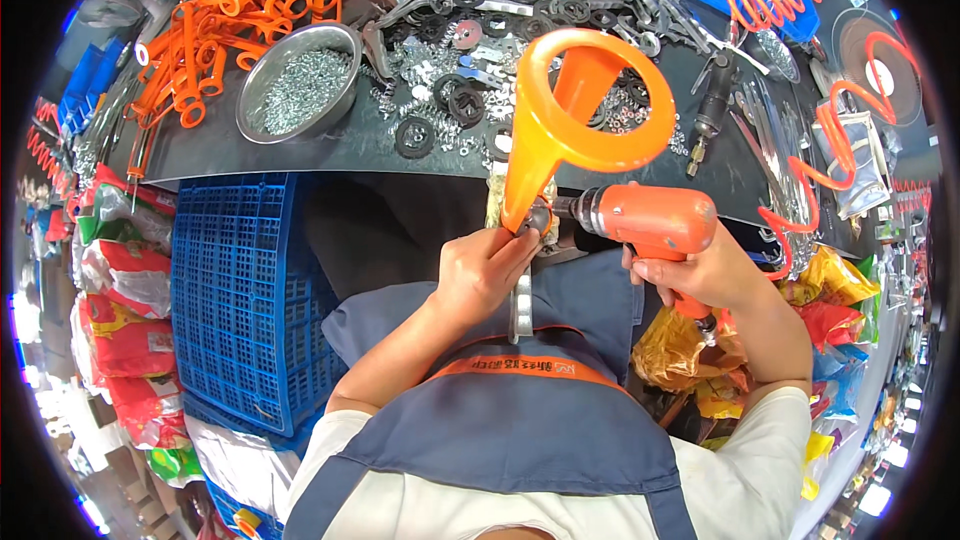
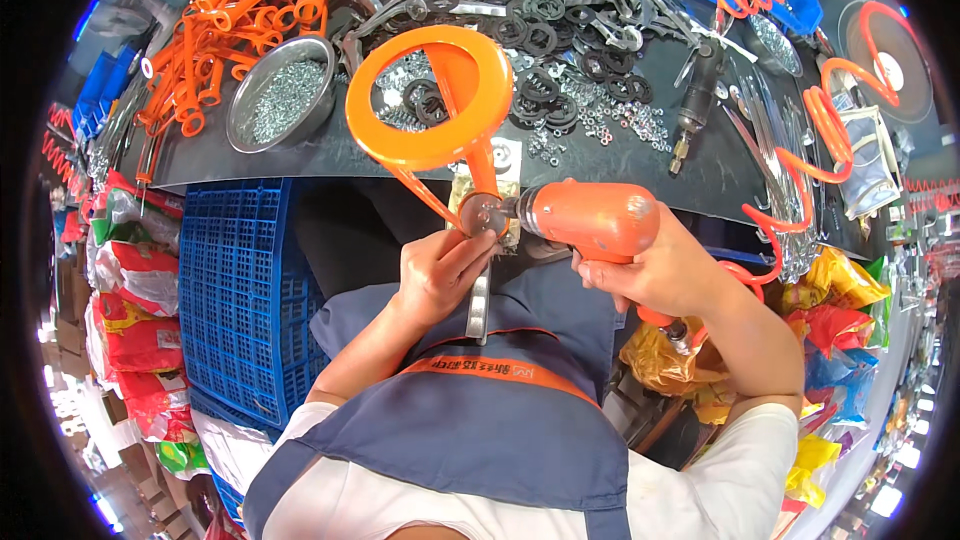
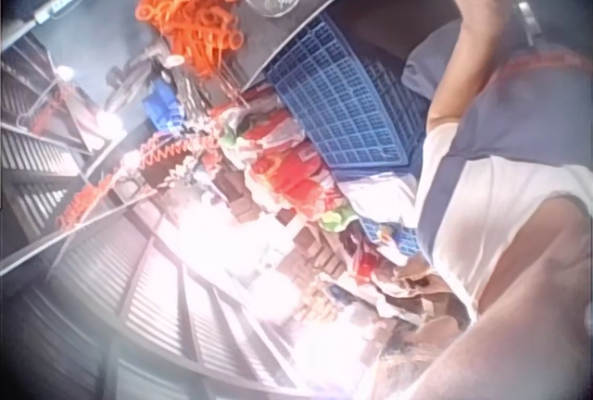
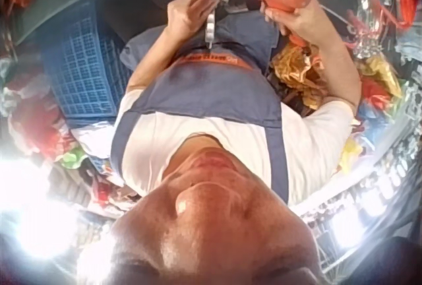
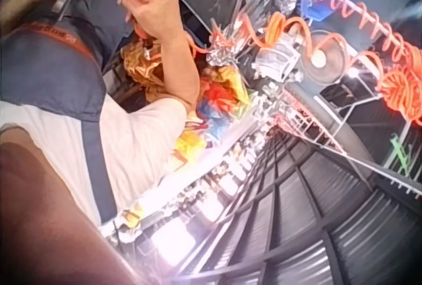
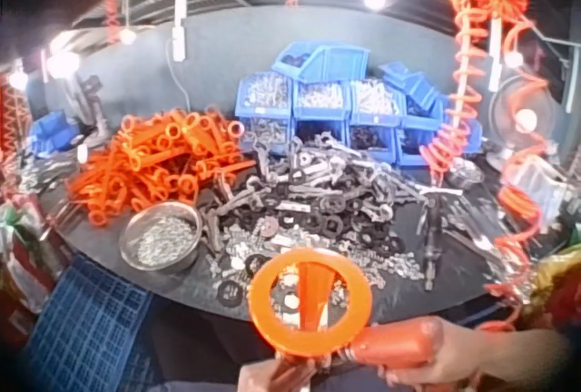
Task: The person assembles mechanical hardware components by hand, using an electric drill, a pneumatic fastener, and pliers to join screws, orange plastic fixtures, and metal discs into a caulking gun frame.
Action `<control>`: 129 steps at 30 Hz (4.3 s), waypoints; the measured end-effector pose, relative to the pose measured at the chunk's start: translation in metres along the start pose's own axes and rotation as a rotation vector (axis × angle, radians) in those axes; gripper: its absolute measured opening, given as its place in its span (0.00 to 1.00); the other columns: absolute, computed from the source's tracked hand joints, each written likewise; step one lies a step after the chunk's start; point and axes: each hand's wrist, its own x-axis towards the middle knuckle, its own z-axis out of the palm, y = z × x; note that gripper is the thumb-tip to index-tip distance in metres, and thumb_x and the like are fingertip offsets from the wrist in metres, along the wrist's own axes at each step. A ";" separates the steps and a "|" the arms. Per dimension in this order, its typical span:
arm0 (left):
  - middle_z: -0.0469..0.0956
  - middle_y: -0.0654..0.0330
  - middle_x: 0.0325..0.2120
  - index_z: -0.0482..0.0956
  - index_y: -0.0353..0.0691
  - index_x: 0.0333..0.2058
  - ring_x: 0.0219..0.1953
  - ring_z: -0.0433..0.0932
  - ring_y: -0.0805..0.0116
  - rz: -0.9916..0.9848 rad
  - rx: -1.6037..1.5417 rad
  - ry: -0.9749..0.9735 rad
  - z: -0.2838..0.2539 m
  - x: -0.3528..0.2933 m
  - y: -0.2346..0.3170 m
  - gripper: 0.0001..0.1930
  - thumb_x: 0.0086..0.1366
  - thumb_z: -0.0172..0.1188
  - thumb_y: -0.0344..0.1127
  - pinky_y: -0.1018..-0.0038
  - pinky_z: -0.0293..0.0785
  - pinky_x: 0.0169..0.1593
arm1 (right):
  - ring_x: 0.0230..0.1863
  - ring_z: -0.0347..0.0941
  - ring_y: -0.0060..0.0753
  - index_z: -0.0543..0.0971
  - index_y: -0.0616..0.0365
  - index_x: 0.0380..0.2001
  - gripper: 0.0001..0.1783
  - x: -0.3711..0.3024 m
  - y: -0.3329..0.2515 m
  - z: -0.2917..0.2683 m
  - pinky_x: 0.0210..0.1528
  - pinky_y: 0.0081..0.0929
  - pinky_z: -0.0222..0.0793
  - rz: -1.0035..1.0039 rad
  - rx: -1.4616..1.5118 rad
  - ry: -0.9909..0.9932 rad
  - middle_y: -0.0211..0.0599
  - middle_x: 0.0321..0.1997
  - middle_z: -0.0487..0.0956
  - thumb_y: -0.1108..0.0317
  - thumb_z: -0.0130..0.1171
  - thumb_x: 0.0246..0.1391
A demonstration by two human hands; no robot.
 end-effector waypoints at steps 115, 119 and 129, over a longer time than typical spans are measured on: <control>0.67 0.61 0.32 0.70 0.37 0.52 0.31 0.67 0.69 -0.349 -0.083 0.029 -0.064 0.030 -0.026 0.41 0.36 0.76 0.38 0.74 0.67 0.35 | 0.22 0.72 0.21 0.69 0.61 0.52 0.28 -0.057 -0.053 -0.045 0.19 0.23 0.70 -0.055 -0.376 0.166 0.33 0.32 0.77 0.75 0.61 0.44; 0.69 0.46 0.48 0.65 0.36 0.58 0.49 0.70 0.52 -0.236 0.521 0.330 -0.138 0.075 -0.107 0.30 0.62 0.56 0.50 0.60 0.66 0.51 | 0.26 0.76 0.29 0.75 0.63 0.40 0.16 -0.049 -0.004 -0.115 0.22 0.28 0.71 0.119 -0.922 0.434 0.38 0.30 0.79 0.76 0.58 0.44; 0.58 0.46 0.62 0.47 0.34 0.65 0.66 0.55 0.53 -0.184 -0.947 -0.271 -0.063 0.073 -0.029 0.52 0.52 0.64 0.58 0.58 0.47 0.66 | 0.48 0.71 0.54 0.74 0.65 0.41 0.19 0.029 0.119 -0.142 0.51 0.39 0.66 -0.602 -1.373 0.963 0.52 0.42 0.75 0.77 0.59 0.42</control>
